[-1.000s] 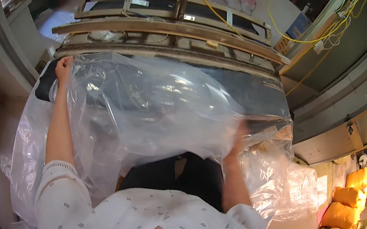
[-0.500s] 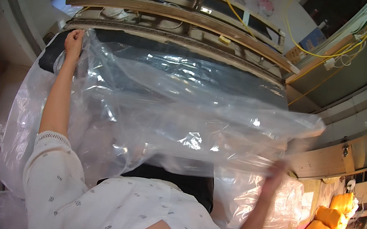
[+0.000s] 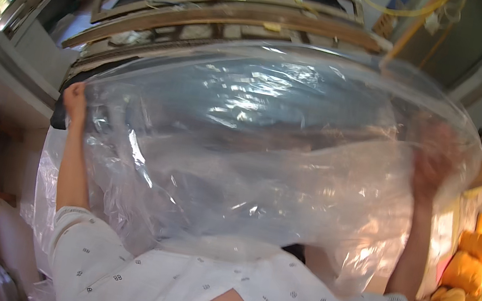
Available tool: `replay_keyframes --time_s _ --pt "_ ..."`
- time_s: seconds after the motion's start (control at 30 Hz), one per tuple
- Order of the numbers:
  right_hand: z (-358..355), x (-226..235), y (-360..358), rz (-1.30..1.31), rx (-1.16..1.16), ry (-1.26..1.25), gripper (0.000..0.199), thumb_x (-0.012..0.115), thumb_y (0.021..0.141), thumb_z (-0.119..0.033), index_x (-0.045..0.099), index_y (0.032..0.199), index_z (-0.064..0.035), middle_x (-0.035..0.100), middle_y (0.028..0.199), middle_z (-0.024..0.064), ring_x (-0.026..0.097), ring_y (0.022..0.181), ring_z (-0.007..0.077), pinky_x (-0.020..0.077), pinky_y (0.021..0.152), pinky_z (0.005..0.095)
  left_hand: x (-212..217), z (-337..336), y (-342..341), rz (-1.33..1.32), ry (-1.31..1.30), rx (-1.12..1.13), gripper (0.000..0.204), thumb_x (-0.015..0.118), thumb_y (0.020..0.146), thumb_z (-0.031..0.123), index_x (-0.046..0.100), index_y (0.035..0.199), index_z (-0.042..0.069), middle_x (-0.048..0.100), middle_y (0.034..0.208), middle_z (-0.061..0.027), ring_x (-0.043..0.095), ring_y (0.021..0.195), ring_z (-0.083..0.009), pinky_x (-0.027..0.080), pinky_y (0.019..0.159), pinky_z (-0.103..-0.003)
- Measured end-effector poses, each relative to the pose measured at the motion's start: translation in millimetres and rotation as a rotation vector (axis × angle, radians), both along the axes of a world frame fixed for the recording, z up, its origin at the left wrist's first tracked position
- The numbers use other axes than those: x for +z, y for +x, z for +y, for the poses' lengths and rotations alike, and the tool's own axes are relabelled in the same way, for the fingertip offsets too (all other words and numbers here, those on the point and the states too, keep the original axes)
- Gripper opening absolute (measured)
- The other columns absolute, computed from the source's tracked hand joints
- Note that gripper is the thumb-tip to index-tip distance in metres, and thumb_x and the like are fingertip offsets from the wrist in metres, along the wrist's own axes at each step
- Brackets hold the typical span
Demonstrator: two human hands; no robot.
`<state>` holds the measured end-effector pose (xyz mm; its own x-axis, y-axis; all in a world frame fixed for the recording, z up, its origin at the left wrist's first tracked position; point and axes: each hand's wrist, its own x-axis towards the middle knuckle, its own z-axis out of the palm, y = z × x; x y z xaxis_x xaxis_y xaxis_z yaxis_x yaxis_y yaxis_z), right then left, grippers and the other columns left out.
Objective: Wrap a large component or product in protective plastic sheeting.
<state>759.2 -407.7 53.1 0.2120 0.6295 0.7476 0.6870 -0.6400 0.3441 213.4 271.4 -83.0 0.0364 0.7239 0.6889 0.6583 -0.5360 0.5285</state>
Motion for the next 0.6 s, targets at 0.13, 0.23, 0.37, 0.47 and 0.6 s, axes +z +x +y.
replay_keyframes --time_s 0.13,0.23,0.37,0.47,0.6 --pt "18 -101 53 0.515 0.032 -0.112 0.059 0.066 0.077 -0.021 0.042 0.131 -0.0126 0.043 0.132 0.0128 0.041 0.121 0.0304 0.0336 0.1 0.0375 -14 57 -168 0.205 -0.087 0.23 0.039 0.061 0.08 0.04 0.067 0.09 0.003 0.066 0.085 -0.0144 0.062 0.079 -0.0275 0.046 0.073 -0.037" --pt "54 -85 36 0.583 0.176 0.031 0.053 0.061 0.082 -0.028 0.044 0.129 -0.011 0.046 0.125 0.0151 0.046 0.113 0.0332 0.0371 0.094 0.0374 -11 61 -145 0.347 -0.136 0.17 0.038 0.062 0.079 0.039 0.067 0.089 0.002 0.066 0.083 -0.0141 0.061 0.077 -0.0267 0.046 0.071 -0.036" --pt "102 -80 40 0.466 -0.051 0.18 0.054 0.061 0.08 -0.035 0.047 0.126 -0.0118 0.051 0.114 0.0131 0.048 0.107 0.0302 0.0395 0.089 0.0387 -29 64 -123 0.264 -0.158 0.067 0.035 0.061 0.08 0.034 0.066 0.088 0.0 0.065 0.079 -0.0141 0.06 0.072 -0.0262 0.046 0.068 -0.036" --pt "124 -64 58 0.344 -0.112 0.119 0.049 0.063 0.078 -0.038 0.055 0.118 -0.0107 0.052 0.108 0.0102 0.05 0.101 0.0264 0.0406 0.084 0.0389 -29 57 -122 0.246 -0.109 0.038 0.032 0.062 0.078 0.029 0.064 0.088 -0.002 0.064 0.077 -0.0149 0.06 0.069 -0.0249 0.046 0.066 -0.035" --pt "134 -77 123 0.51 0.312 -0.077 0.029 0.061 0.08 -0.034 0.064 0.097 -0.0102 0.056 0.091 0.0041 0.052 0.083 0.02 0.0418 0.073 0.034 -14 45 -113 0.358 -0.108 0.05 0.029 0.064 0.075 0.024 0.064 0.088 -0.002 0.064 0.078 -0.0159 0.06 0.071 -0.0237 0.046 0.066 -0.035"
